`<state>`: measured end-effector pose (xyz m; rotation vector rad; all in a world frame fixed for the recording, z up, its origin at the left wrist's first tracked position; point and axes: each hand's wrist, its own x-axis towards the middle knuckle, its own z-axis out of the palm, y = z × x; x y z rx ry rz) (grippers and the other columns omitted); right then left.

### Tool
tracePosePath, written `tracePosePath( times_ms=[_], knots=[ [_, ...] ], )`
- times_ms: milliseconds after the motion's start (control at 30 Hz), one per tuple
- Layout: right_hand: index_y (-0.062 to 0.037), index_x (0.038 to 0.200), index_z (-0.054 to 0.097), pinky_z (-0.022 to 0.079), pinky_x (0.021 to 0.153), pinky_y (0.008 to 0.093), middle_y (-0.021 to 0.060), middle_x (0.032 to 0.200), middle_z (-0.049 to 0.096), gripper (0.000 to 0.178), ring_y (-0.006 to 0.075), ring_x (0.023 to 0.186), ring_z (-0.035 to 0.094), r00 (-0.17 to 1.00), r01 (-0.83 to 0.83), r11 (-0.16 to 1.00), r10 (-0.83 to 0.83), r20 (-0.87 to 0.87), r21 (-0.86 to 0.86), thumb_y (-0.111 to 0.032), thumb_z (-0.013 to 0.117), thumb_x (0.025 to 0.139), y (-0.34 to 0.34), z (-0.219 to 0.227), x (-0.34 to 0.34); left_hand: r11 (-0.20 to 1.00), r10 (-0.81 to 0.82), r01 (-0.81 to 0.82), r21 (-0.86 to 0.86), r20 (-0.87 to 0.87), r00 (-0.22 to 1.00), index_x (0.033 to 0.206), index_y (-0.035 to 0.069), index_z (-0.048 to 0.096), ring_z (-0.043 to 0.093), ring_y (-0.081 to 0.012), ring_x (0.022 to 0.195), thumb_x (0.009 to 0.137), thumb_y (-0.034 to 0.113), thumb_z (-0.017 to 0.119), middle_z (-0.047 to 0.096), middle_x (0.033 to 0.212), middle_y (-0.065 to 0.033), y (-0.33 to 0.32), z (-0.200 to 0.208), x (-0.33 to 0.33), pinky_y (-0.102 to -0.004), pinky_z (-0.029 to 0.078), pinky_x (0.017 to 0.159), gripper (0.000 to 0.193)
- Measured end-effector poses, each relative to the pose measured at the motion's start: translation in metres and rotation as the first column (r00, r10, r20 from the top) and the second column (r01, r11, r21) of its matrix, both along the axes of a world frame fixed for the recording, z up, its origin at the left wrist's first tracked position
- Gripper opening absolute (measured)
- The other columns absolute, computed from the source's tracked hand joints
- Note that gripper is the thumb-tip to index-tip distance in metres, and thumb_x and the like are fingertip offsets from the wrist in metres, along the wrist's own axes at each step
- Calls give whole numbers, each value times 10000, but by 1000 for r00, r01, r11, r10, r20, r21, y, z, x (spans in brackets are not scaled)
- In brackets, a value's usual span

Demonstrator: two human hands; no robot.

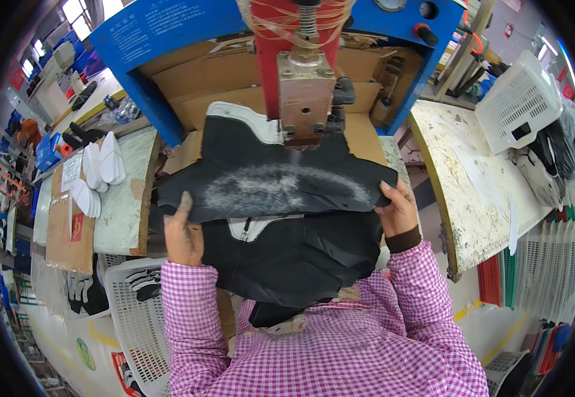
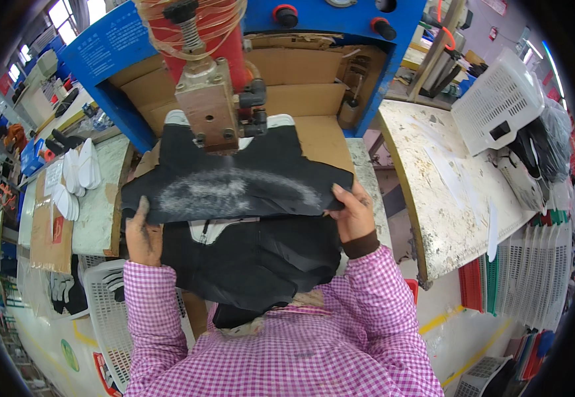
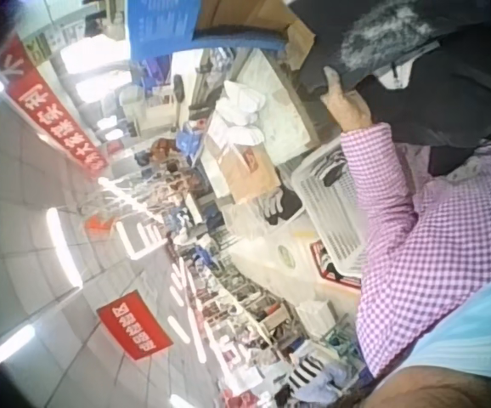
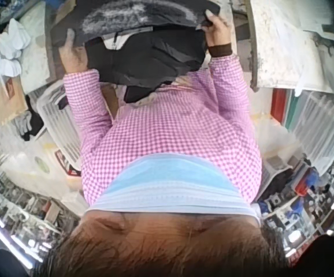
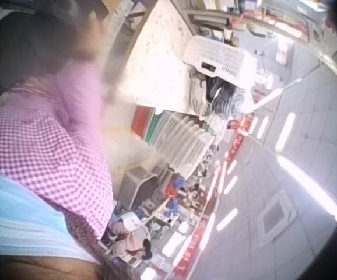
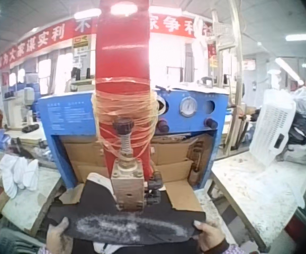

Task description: The person assembles shoe components by hand, placing white insoles into black uppers and pressing them into place. The person repeatedly handles the shoe parts, aligns them, and sets them on the work surface.

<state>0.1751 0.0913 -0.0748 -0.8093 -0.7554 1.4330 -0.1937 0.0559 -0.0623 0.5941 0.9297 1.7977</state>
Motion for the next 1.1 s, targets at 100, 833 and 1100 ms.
tracePosePath(
  times_ms=[100, 833, 1100],
  knots=[
    [-19, 1148, 564, 517, 630, 253, 56, 977, 650, 272, 135, 789, 637, 996, -81, 997, 81, -33, -8, -83, 550, 884, 20, 11, -37, 996, 89, -89, -12, -16, 996, 1188, -46, 522, 598, -229, 1050, 905, 89, 588, 606, 1166, -140, -9, 12, -35, -356, 464, 954, 320],
    [8, 1134, 566, 547, 784, 308, 94, 1014, 654, 285, 180, 900, 651, 992, 91, 996, -93, 86, 26, -23, 573, 851, -5, 21, 39, 991, -135, 135, 11, 76, 988, 1202, -24, 519, 590, -210, 1055, 869, 65, 641, 598, 1159, -125, 4, 5, 33, -363, 471, 941, 366],
    [1, 1194, 544, 543, 724, 273, 82, 1058, 649, 320, 148, 886, 649, 1000, -1, 998, 1, 4, 64, -48, 551, 879, 9, 19, -9, 998, 54, -54, 29, -22, 998, 1224, -16, 503, 566, -236, 1111, 912, 95, 588, 581, 1210, -130, -27, 18, -7, -390, 446, 984, 342]
  ],
)
